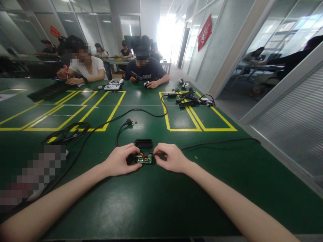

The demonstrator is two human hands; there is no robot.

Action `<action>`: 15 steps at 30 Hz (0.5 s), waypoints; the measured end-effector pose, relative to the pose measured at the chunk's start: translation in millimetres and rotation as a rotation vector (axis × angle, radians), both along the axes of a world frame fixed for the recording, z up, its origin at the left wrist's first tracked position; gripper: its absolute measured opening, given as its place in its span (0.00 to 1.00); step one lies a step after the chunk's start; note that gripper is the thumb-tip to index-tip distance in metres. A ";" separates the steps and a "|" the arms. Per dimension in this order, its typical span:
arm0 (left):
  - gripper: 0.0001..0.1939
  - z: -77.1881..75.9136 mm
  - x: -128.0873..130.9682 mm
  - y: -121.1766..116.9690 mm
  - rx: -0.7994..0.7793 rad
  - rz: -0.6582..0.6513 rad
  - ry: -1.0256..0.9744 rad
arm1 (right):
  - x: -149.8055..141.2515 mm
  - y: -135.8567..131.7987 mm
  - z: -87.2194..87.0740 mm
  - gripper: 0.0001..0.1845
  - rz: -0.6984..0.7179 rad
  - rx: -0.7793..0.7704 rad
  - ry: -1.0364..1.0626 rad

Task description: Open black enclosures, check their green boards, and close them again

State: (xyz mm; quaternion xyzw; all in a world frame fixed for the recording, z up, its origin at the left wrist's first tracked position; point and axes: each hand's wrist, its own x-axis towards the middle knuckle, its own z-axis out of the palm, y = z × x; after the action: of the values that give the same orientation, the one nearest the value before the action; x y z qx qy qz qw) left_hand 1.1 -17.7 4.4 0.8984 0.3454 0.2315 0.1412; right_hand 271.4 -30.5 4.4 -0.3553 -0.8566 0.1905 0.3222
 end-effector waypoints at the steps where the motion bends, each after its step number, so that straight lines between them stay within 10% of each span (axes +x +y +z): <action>1: 0.13 -0.1 0.2 0.1 0.002 0.009 -0.003 | -0.2 0.6 -0.8 0.03 -0.004 0.013 -0.005; 15: 0.11 -3.8 -0.5 2.6 -0.017 0.068 -0.134 | 4.7 10.8 -10.3 0.06 0.000 0.077 -0.054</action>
State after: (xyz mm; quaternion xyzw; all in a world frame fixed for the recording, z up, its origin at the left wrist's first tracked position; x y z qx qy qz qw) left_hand 0.6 -15.1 0.6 0.8675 0.3674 0.2929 0.1635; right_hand 276.1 -19.7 -5.9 -0.3478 -0.8715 0.1478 0.3124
